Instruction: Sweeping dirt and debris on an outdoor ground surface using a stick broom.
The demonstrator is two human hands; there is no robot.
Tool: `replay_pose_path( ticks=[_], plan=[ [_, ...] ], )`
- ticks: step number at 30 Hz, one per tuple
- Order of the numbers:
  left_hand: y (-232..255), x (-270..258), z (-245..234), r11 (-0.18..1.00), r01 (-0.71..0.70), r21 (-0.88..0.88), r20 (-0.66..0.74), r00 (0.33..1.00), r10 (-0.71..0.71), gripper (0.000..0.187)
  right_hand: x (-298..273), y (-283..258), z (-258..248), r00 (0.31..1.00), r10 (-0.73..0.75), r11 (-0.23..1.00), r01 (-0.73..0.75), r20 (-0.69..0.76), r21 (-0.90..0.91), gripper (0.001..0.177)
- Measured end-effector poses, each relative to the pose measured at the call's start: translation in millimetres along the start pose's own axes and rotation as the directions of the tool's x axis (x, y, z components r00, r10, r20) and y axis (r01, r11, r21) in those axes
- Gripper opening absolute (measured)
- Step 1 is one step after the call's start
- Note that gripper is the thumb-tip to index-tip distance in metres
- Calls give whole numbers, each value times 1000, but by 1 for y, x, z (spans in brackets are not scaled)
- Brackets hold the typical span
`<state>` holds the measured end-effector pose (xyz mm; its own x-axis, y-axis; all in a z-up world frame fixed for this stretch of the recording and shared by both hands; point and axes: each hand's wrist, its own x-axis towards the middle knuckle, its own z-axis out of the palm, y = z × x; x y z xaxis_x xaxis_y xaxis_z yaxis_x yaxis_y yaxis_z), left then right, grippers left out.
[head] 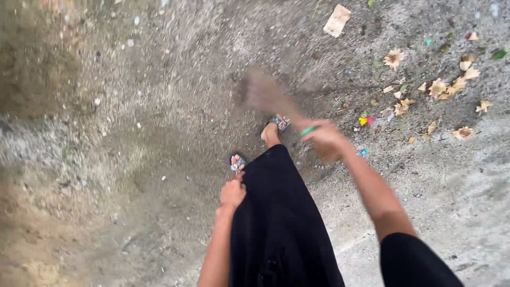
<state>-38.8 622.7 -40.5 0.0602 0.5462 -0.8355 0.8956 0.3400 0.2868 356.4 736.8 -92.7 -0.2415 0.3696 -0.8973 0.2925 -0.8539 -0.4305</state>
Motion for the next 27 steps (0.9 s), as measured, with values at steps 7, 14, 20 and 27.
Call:
replay_pose_path(
  ticks=[7,14,20,27],
  plan=[
    [147,34,1,969,-236,-77,66,968,241,52,-49,44,-284,672,-104,993,108,-733,-42,39],
    [193,51,-32,938,-330,103,52,944,326,52,-69,51,-171,596,-299,923,380,-745,-66,15],
    [182,72,-35,879,-389,277,123,921,369,50,-79,44,-158,958,-25,989,65,-285,132,44],
    [255,74,-40,832,-376,408,305,915,264,50,-145,125,-311,512,231,973,-103,-827,208,42]
  ],
)
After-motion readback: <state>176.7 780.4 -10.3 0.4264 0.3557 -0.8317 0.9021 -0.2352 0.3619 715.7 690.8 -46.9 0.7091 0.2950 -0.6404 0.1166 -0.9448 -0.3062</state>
